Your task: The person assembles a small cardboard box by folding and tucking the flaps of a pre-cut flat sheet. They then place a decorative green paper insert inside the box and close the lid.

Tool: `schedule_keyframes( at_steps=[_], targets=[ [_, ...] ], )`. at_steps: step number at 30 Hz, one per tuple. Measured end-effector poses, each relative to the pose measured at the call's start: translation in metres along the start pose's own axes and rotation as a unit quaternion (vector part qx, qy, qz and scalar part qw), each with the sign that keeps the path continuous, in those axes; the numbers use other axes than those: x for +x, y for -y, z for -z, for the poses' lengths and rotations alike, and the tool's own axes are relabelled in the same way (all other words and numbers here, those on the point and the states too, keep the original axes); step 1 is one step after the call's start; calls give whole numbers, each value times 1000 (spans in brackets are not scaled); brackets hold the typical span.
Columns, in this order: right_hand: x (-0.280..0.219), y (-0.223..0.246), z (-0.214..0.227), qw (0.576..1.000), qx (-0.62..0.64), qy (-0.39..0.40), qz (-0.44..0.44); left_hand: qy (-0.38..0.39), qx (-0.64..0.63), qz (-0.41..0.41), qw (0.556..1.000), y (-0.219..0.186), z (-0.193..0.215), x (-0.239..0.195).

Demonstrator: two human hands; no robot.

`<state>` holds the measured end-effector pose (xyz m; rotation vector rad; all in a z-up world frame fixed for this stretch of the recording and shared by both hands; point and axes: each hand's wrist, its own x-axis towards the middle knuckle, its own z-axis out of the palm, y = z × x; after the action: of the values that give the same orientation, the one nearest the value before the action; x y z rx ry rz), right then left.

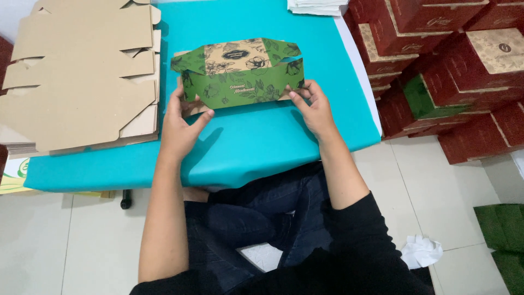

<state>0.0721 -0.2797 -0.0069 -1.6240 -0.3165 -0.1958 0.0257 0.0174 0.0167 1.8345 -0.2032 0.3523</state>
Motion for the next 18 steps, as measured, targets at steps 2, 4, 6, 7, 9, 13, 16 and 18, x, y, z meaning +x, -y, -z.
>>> schedule_keyframes(
  at_steps=[2,4,6,7,9,13,16,18],
  targets=[
    [3,-14,5,1000,9,-6,-1,23,89,1,996,0,3,6],
    [4,-18,6,1000,19,-12,-3,46,178,3,983,11,2,10],
    [7,-12,1,1000,21,-10,19,24,251,33,967,32,-2,14],
    [5,-5,-1,1000,21,-11,18,25,252,34,967,37,-4,16],
    [2,11,-5,999,-31,-19,39,1,333,-24,943,46,-7,18],
    [3,-9,5,993,-74,-44,85,0,344,-135,929,36,1,22],
    [0,4,7,991,-51,-25,123,-10,291,-178,940,14,11,20],
    [-1,10,6,983,-99,19,156,4,271,-125,954,-6,20,16]
  ],
)
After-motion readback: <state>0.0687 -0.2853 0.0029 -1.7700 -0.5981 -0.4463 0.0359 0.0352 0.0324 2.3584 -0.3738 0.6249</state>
